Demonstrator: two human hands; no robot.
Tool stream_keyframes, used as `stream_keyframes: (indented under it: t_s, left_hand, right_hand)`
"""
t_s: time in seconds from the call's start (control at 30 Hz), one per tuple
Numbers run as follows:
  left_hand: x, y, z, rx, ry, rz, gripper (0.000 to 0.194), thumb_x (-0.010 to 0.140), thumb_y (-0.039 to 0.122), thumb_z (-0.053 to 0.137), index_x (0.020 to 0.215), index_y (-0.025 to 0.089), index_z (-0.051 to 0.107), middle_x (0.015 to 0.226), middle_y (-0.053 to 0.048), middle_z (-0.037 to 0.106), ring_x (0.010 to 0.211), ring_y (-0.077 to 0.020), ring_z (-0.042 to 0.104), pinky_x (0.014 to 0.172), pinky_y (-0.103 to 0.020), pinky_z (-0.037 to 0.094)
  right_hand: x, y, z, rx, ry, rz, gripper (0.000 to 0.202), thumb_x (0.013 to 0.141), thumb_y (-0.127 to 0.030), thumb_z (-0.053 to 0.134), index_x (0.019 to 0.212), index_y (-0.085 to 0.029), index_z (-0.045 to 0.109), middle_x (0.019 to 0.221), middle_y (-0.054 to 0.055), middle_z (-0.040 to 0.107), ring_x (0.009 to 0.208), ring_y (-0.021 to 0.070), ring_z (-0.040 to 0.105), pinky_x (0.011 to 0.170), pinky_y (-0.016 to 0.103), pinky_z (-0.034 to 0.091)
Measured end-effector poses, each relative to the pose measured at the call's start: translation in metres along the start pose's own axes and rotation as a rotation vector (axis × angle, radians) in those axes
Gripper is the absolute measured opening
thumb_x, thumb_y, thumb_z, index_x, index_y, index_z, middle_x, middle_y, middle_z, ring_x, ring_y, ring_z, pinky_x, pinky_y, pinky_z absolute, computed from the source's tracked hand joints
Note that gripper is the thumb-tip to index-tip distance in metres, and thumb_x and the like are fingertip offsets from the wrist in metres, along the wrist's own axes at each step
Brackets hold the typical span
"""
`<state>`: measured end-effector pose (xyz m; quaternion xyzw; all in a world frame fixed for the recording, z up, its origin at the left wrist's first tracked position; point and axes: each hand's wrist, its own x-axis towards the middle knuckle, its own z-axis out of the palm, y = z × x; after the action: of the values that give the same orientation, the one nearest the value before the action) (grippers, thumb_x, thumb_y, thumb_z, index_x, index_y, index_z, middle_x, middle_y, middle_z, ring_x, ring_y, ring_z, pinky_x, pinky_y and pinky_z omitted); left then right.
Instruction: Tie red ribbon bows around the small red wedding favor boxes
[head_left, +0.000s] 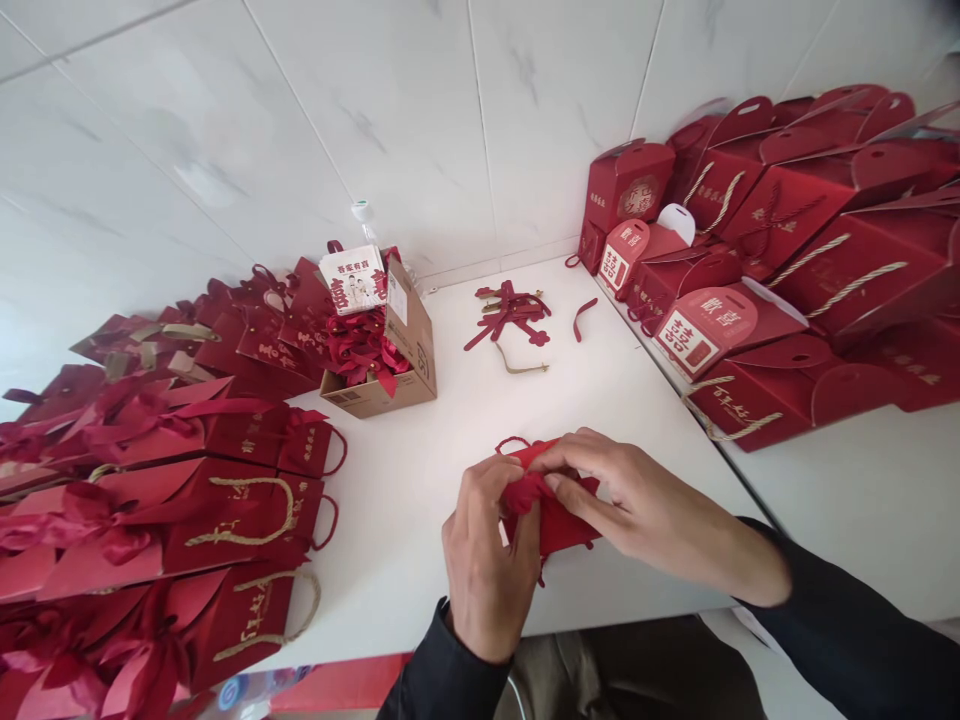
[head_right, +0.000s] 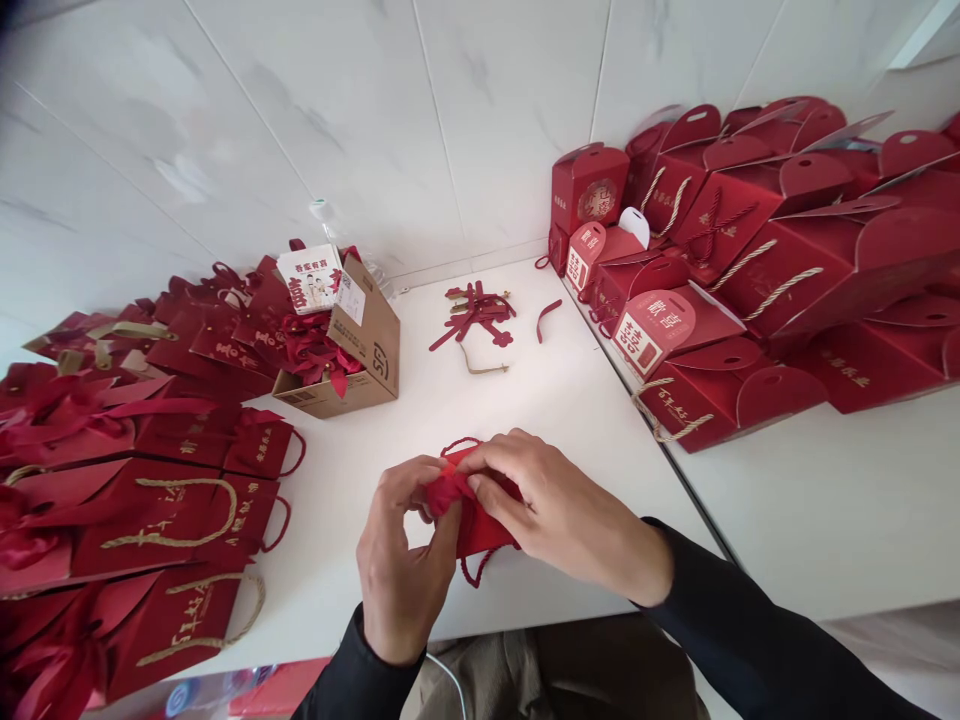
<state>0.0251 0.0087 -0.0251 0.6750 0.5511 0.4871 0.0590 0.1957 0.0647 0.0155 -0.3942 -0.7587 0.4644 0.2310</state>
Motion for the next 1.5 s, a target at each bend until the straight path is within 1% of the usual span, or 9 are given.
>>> stream_keyframes:
  t_s: [0.4,0.6,0.8,1.0,1.13,1.23,1.3,1.4,1.5]
  left_hand:
    - [-0.011,-0.005,-0.017,0.165,0.014,0.107,0.026,0.088,0.000,0.070,0.105,0.020,0.069,0.104,-0.005,0.064,0.085,-0.0113,0.064,0.069,-0.021,0.053]
    - [-0.023,-0.004,-0.030,0.151,-0.101,-0.111,0.016,0.095,0.007,0.064,0.097,0.023,0.065,0.092,0.000,0.065,0.079,-0.0117,0.062,0.073,-0.021,0.052]
    - [-0.027,-0.004,-0.034,0.109,-0.182,-0.311,0.016,0.101,0.020,0.054,0.086,0.024,0.057,0.082,0.001,0.060,0.073,-0.0151,0.054,0.067,-0.024,0.050]
    - [-0.027,0.001,-0.038,0.050,-0.232,-0.521,0.023,0.102,0.035,0.053,0.083,0.024,0.059,0.079,-0.002,0.058,0.072,-0.0176,0.051,0.049,-0.024,0.036]
    - [-0.027,-0.001,-0.040,0.052,-0.262,-0.484,0.025,0.102,0.036,0.052,0.082,0.023,0.058,0.076,-0.001,0.056,0.069,-0.0174,0.050,0.049,-0.024,0.037]
    - [-0.028,-0.004,-0.043,0.044,-0.295,-0.421,0.021,0.103,0.033,0.050,0.085,0.024,0.057,0.076,-0.001,0.055,0.065,-0.0163,0.049,0.046,-0.023,0.037]
    - [-0.026,-0.004,-0.044,0.044,-0.273,-0.364,0.007,0.102,0.029,0.053,0.101,0.024,0.059,0.090,-0.003,0.061,0.073,-0.0168,0.055,0.057,-0.024,0.048]
    - [-0.020,0.001,-0.043,0.051,-0.252,-0.238,0.037,0.096,0.026,0.062,0.132,0.025,0.053,0.119,-0.009,0.061,0.100,-0.0211,0.061,0.083,-0.033,0.056]
    - [-0.014,0.007,-0.038,0.034,-0.287,-0.138,0.042,0.093,0.022,0.068,0.133,0.027,0.056,0.125,-0.010,0.058,0.112,-0.0236,0.060,0.088,-0.035,0.056]
  right_hand:
    - [-0.005,0.003,-0.010,-0.109,0.124,0.100,0.014,0.098,-0.030,0.055,0.090,-0.027,0.066,0.093,-0.002,0.071,0.077,0.0155,0.065,0.054,0.027,0.045]
    - [-0.013,0.013,-0.016,-0.148,0.135,0.208,0.014,0.096,-0.032,0.057,0.085,-0.028,0.065,0.089,-0.004,0.071,0.062,0.0140,0.058,0.052,0.029,0.041]
    - [-0.014,0.018,-0.017,-0.157,0.147,0.266,0.014,0.094,-0.033,0.057,0.084,-0.028,0.065,0.090,-0.006,0.072,0.041,0.0089,0.036,0.044,0.030,0.035]
    - [-0.015,0.021,-0.017,-0.175,0.157,0.268,0.017,0.094,-0.035,0.056,0.083,-0.027,0.066,0.083,-0.004,0.072,0.044,0.0103,0.044,0.044,0.029,0.036]
    - [-0.016,0.022,-0.017,-0.169,0.164,0.273,0.018,0.096,-0.037,0.054,0.087,-0.027,0.066,0.084,-0.003,0.072,0.040,0.0094,0.041,0.040,0.029,0.032]
    - [-0.018,0.024,-0.016,-0.179,0.159,0.242,0.018,0.097,-0.037,0.055,0.087,-0.027,0.066,0.092,-0.001,0.074,0.056,0.0140,0.060,0.048,0.029,0.042]
    - [-0.021,0.025,-0.016,-0.171,0.199,0.216,0.017,0.100,-0.041,0.054,0.100,-0.029,0.067,0.105,0.002,0.075,0.085,0.0205,0.070,0.058,0.029,0.050]
    - [-0.024,0.023,-0.013,-0.156,0.272,0.129,0.024,0.103,-0.046,0.053,0.120,-0.032,0.061,0.124,0.006,0.069,0.116,0.0260,0.064,0.070,0.032,0.056]
    - [-0.021,0.016,-0.009,-0.203,0.227,-0.016,0.023,0.103,-0.041,0.056,0.123,-0.031,0.060,0.122,0.006,0.066,0.119,0.0256,0.061,0.088,0.038,0.055]
